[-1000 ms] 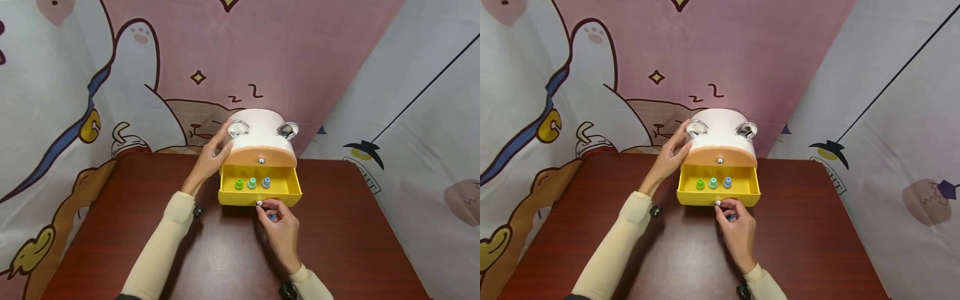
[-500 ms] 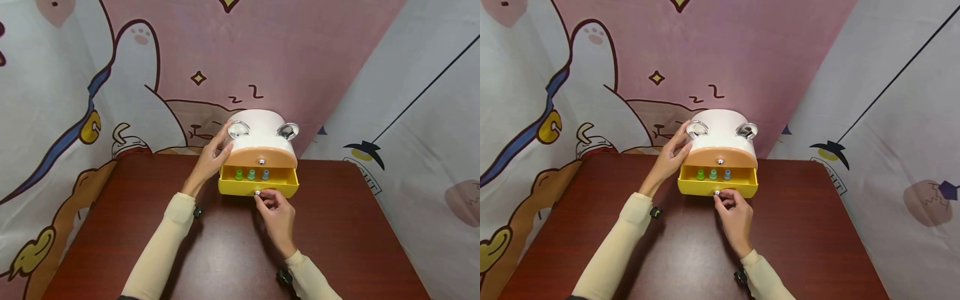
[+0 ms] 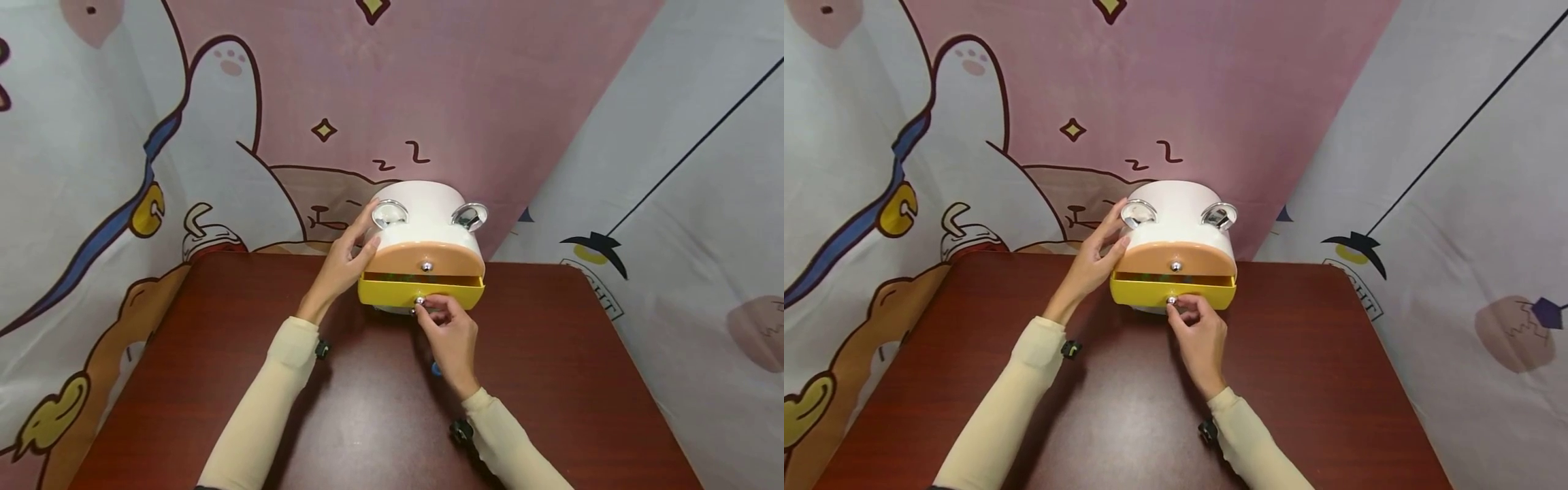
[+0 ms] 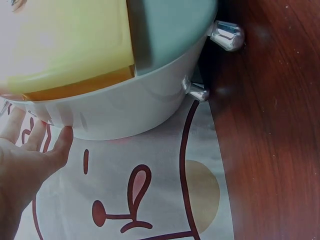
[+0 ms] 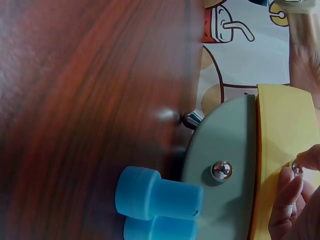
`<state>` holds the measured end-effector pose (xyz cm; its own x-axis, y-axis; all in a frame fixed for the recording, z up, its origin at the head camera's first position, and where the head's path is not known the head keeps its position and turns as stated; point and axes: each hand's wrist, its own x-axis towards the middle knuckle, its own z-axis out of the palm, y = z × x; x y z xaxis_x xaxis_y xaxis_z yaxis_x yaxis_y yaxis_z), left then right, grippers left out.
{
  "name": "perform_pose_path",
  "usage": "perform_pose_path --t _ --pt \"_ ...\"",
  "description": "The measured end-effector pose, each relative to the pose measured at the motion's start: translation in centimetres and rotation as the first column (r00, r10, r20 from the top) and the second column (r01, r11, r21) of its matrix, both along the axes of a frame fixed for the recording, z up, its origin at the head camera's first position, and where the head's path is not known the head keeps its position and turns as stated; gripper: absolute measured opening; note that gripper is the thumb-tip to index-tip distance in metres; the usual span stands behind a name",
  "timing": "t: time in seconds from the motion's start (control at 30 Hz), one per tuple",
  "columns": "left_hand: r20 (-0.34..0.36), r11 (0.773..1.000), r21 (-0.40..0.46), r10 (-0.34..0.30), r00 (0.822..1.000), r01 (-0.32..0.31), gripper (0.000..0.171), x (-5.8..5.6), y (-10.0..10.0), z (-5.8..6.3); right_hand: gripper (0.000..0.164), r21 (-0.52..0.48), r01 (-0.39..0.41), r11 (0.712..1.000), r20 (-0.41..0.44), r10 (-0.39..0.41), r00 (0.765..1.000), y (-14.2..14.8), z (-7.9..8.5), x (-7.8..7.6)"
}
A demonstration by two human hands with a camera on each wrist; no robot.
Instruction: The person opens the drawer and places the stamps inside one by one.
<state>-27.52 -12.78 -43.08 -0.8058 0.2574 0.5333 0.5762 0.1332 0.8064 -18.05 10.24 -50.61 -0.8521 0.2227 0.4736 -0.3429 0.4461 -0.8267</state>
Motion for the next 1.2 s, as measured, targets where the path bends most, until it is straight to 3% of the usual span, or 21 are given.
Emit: perform_pose_path --t 0.17,0.73,1.03,1.2 --pt "0.01 1.0 0.008 -0.001 1.0 0.001 0.065 1.9 0.0 2.1 0.02 -0.006 -0.002 1.0 0.003 0.002 1.0 -0.2 -0.1 -0.5" --pt "-0.013 1.0 0.016 0.003 1.0 -0.003 0.065 2.0 0.1 2.1 0.022 -0.005 -0.001 1.0 -0.033 0.001 0.999 -0.2 -0.6 -1.9" --pt "-0.006 1.0 0.015 -0.001 1.0 0.001 0.064 2.0 0.2 1.9 0.024 -0.001 0.012 1.0 -0.021 -0.012 1.0 0.1 -1.3 -1.4" --pt "-0.015 1.0 0.019 -0.002 1.0 0.003 0.064 1.9 0.2 2.0 0.029 0.02 0.04 0.999 0.027 -0.04 0.999 0.3 -1.9 -0.7"
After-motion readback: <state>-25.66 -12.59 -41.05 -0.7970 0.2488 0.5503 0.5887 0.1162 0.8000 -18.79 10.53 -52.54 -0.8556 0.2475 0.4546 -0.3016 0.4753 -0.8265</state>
